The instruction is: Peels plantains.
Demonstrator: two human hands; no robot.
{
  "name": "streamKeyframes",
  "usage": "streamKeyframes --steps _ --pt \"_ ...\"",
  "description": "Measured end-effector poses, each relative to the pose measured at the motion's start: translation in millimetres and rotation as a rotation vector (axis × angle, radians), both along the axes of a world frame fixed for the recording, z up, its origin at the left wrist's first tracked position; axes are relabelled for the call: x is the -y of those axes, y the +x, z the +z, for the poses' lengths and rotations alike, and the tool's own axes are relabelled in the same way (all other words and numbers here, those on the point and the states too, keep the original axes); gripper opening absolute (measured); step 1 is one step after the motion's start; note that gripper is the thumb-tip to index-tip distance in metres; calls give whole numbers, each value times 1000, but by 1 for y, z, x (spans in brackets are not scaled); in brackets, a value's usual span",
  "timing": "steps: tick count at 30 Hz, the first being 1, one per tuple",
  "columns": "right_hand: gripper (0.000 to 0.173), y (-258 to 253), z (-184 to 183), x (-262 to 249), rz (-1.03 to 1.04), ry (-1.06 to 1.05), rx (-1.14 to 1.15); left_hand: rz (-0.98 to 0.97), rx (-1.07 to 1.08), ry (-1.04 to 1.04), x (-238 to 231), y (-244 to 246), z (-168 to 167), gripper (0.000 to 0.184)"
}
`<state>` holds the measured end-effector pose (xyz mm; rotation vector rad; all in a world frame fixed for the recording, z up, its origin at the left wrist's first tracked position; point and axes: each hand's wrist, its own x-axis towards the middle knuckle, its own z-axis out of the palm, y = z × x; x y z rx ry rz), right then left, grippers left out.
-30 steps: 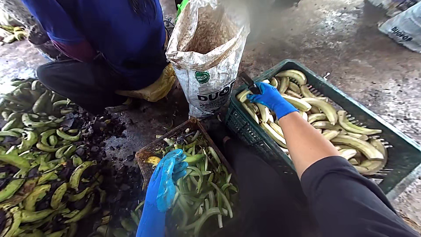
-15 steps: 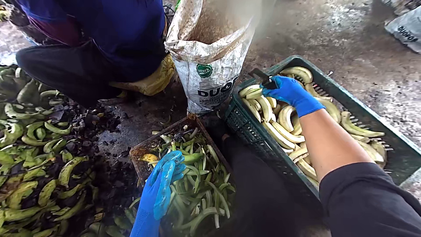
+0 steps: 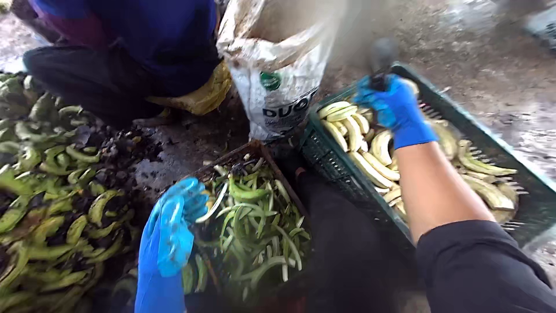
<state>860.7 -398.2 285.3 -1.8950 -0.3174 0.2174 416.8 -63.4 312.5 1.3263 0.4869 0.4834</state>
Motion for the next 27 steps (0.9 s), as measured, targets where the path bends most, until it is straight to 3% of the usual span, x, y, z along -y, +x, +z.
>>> streamKeyframes --steps 2,4,6,9,10,12,15,19,21,24,27 --pt "50 -22 11 -9 5 170 39 141 -137 -60 5 1 14 37" --pt "48 -58 18 -27 39 271 57 126 -309 41 22 14 8 39" --pt "44 -102 30 -42 167 308 2 -147 -486 328 35 33 -19 44" --pt "47 -173 52 -47 420 343 -114 -499 -857 981 65 73 -60 54" --pt "49 -194 57 -49 477 379 -116 -525 -941 1089 72 81 -74 56" --pt "49 -228 62 -44 558 472 -115 -507 -1023 1109 75 88 -86 55" --pt "40 -256 61 -25 516 623 -143 -351 -858 869 60 81 -69 45" --pt "31 -296 40 -26 270 769 -230 52 -166 9 36 27 -36 41" --pt "32 -324 30 -47 209 740 -403 130 154 -312 28 -1 -21 40" --pt "41 -382 -4 -72 326 489 -673 129 361 -460 33 -36 -10 39" --pt "48 -416 -60 -100 474 67 -626 89 456 -407 39 -53 6 45"
